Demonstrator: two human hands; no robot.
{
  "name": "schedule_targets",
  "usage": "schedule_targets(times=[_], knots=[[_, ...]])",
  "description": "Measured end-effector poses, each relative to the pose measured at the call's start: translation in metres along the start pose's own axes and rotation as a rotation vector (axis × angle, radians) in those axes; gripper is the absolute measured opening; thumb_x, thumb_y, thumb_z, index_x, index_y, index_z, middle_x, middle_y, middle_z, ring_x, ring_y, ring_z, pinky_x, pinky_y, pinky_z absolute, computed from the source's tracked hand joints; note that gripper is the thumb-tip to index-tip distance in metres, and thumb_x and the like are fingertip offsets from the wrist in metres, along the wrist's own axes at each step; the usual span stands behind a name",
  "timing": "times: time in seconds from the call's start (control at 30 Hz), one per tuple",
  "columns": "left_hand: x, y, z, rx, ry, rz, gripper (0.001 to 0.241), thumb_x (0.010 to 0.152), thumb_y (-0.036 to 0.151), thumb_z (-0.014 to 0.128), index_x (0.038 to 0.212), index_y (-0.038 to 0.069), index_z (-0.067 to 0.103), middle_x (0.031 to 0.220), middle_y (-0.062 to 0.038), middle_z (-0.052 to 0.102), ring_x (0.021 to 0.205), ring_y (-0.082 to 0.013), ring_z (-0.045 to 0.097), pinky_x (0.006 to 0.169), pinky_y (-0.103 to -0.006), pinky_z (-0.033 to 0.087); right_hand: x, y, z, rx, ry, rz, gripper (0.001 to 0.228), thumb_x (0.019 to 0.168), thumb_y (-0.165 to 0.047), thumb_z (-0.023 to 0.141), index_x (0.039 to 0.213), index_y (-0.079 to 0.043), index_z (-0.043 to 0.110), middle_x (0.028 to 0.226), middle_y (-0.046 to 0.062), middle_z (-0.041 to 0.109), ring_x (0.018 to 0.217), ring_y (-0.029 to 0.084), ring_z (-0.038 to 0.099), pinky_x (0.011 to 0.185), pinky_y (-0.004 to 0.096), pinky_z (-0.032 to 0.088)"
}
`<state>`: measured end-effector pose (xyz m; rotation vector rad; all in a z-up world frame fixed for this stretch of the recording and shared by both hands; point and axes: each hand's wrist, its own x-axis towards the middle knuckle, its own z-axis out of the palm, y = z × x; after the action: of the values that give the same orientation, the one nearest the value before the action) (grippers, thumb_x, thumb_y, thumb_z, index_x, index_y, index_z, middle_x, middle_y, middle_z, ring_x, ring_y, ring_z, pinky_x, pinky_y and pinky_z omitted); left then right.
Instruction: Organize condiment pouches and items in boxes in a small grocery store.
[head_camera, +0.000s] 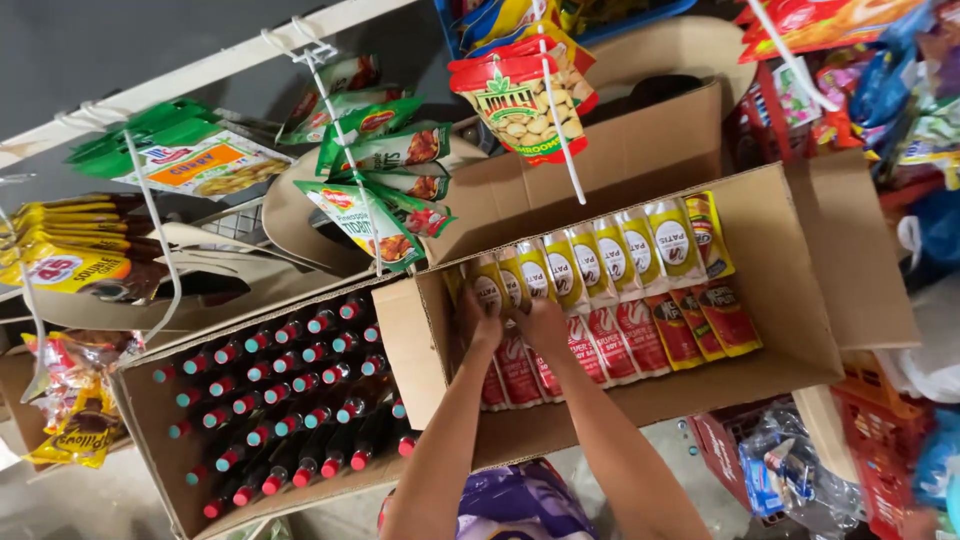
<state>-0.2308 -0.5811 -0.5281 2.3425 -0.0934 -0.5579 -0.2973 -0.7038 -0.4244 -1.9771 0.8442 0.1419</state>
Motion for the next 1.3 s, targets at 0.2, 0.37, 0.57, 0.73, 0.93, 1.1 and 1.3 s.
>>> schedule_targets(times=[0.2,0.37,0.57,0.73,0.93,1.1,1.3], knots=[[-0.017,0.012,-0.007,0.087,0.064,0.178,0.082,0.085,0.009,0.077,0.155,0.01,0.035,0.16,-0.023,0.033,0.149,-0.0425,0.029,0.123,-0.0492,0.026,-0.001,-0.015,-0.017,-0.062,-0.08,0.107,0.04,0.079,-0.044,0.077,0.083,-0.004,0.077,0.078,0.021,0.071,0.075,0.037,0.071,0.07,0.049,0.054],[-0.024,0.049,-0.035,0.066,0.031,0.154,0.095,0.076,-0.003,0.074,0.159,0.013,0.032,0.161,-0.022,0.032,0.149,-0.0423,0.028,0.123,-0.0484,0.025,-0.002,-0.018,-0.014,-0.176,-0.134,0.158,0.04,0.079,-0.044,0.079,0.087,-0.005,0.078,0.085,0.021,0.072,0.083,0.039,0.07,0.076,0.049,0.055],[-0.018,0.027,-0.018,0.034,0.051,0.16,0.09,0.079,-0.006,0.072,0.158,0.015,0.037,0.163,-0.021,0.032,0.151,-0.0409,0.029,0.123,-0.0469,0.026,-0.002,0.006,0.005,-0.138,-0.113,0.071,0.034,0.081,-0.036,0.076,0.098,-0.007,0.076,0.088,0.02,0.074,0.087,0.038,0.073,0.079,0.048,0.058],[-0.02,0.04,-0.029,0.045,0.048,0.208,0.089,0.078,-0.004,0.073,0.158,0.011,0.035,0.161,-0.021,0.034,0.15,-0.0402,0.028,0.124,-0.0466,0.025,-0.006,-0.006,-0.004,-0.192,-0.151,0.023,0.03,0.082,-0.034,0.071,0.103,-0.013,0.08,0.09,0.02,0.074,0.087,0.04,0.071,0.076,0.051,0.057],[-0.016,0.028,-0.018,-0.07,0.078,0.148,0.084,0.082,0.0,0.075,0.155,0.003,0.034,0.161,-0.022,0.035,0.15,-0.0386,0.031,0.124,-0.0428,0.025,-0.026,0.01,-0.002,-0.257,-0.294,0.205,0.046,0.096,-0.049,0.061,0.101,-0.005,0.075,0.09,0.026,0.072,0.087,0.043,0.071,0.079,0.052,0.057],[-0.024,0.037,-0.028,-0.072,0.097,0.177,0.081,0.083,0.0,0.072,0.154,0.0,0.034,0.159,-0.024,0.036,0.148,-0.0402,0.032,0.124,-0.0433,0.025,-0.04,0.027,0.002,-0.317,-0.371,0.177,0.056,0.094,-0.052,0.066,0.089,0.003,0.075,0.09,0.03,0.069,0.09,0.045,0.069,0.08,0.054,0.055],[-0.049,0.041,-0.037,-0.195,-0.033,0.164,0.055,0.088,-0.005,0.054,0.142,0.002,0.058,0.129,-0.025,0.068,0.12,-0.0389,0.066,0.104,-0.0411,0.053,-0.045,0.053,0.021,-0.12,-0.374,0.03,0.039,0.085,-0.037,0.066,0.086,0.001,0.075,0.084,0.029,0.07,0.086,0.04,0.073,0.078,0.052,0.056]])
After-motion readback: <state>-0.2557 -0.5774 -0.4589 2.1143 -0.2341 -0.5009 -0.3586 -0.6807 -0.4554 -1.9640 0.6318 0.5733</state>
